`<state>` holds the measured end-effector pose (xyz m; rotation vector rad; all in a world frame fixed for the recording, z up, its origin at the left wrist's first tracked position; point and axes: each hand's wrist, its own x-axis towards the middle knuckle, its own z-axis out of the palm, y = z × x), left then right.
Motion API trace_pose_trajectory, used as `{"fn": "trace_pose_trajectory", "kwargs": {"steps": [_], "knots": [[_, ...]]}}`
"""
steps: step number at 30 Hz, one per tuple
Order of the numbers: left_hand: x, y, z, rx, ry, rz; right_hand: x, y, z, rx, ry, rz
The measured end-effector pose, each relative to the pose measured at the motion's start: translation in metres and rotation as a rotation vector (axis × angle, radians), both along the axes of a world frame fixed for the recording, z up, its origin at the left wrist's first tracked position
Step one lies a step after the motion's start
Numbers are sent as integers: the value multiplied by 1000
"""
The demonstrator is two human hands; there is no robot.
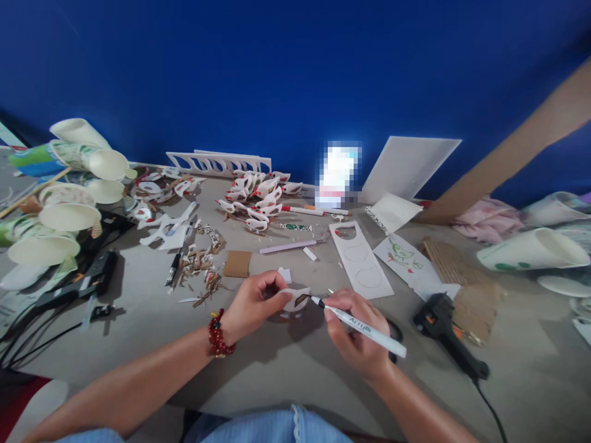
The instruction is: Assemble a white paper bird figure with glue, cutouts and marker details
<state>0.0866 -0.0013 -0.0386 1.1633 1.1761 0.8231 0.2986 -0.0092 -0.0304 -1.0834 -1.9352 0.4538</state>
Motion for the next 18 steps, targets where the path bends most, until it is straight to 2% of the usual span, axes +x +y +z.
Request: {"fn": "trace_pose_trajectory", "kwargs": {"steps": [18], "knots": [[1, 0, 2, 18, 12, 15, -3, -2, 4, -2, -11, 14]]}}
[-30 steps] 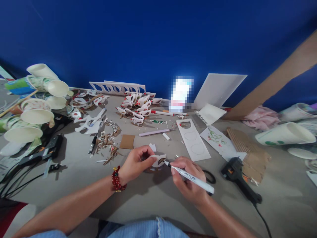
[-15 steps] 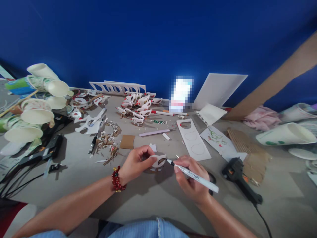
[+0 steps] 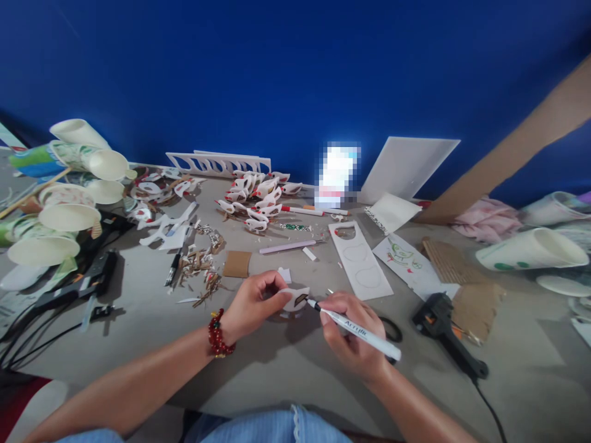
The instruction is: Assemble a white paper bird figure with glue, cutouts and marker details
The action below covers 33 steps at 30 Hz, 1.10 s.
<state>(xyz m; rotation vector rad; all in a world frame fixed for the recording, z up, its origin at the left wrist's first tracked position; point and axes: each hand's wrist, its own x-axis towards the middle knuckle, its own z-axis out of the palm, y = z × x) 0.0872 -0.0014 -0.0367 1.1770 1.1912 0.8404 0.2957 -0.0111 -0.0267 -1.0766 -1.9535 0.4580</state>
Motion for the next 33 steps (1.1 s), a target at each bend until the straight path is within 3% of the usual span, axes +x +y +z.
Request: {"fn": "trace_pose_trajectory", "kwargs": {"steps": [15, 23, 33], "knots": [[-1, 0, -2, 2, -17, -5, 1, 2, -1, 5, 25, -34], [-1, 0, 1, -35, -8, -7, -5, -2, 3, 20, 14, 86], [0, 0, 1, -31, 5, -8, -5, 0, -1, 11, 11, 111]]}}
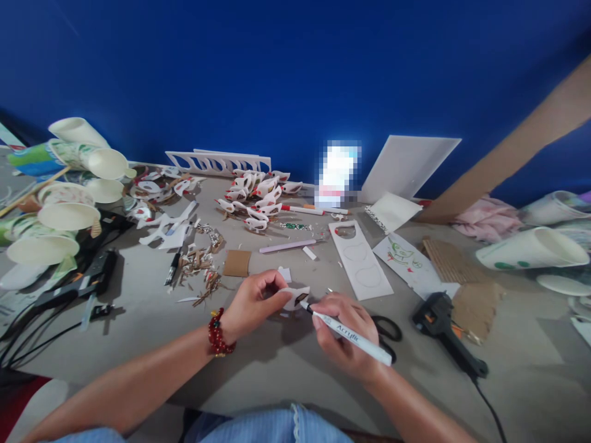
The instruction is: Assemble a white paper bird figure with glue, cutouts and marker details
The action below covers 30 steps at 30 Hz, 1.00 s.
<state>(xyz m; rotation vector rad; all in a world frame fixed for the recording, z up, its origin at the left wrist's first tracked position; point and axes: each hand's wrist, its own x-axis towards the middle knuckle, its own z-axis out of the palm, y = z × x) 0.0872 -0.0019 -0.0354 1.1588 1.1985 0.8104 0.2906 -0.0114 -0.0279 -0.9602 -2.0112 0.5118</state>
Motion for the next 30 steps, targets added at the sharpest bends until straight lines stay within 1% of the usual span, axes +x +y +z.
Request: {"fn": "trace_pose_trajectory", "kwargs": {"steps": [5, 10, 16, 21, 26, 30], "knots": [[0, 1, 1, 5, 4, 1, 0, -1, -1, 15, -8, 4], [0, 1, 2, 30, 36, -3, -1, -1, 0, 7, 1, 39], [-1, 0, 0, 17, 25, -4, -2, 0, 1, 13, 9, 9], [-1, 0, 0, 20, 22, -5, -2, -1, -1, -28, 16, 62], [-1, 0, -1, 12, 11, 0, -1, -1, -3, 8, 7, 20], [0, 0, -1, 0, 1, -4, 0, -1, -3, 5, 1, 29]]}}
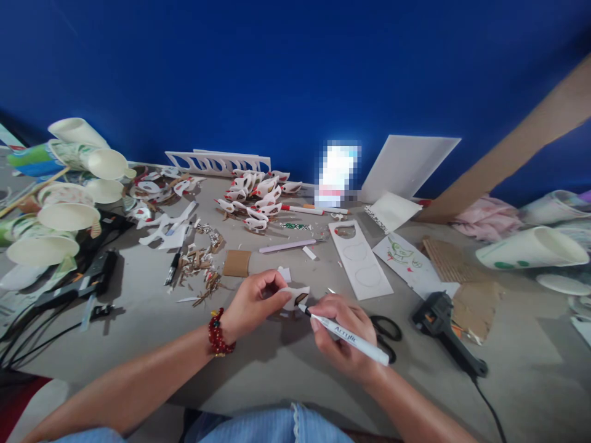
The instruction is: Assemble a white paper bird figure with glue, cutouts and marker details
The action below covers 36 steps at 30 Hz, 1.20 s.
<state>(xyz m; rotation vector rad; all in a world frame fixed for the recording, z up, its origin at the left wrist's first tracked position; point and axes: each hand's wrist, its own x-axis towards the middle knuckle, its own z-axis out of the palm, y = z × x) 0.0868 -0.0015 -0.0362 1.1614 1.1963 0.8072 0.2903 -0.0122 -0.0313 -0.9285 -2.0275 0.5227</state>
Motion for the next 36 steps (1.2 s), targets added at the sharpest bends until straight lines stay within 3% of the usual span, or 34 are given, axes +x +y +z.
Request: {"fn": "trace_pose_trajectory", "kwargs": {"steps": [14, 36], "knots": [[-1, 0, -1, 25, 21, -1, -1, 0, 1, -31, 10, 34], [0, -1, -1, -14, -14, 6, 0, -1, 0, 1, -16, -47]]}}
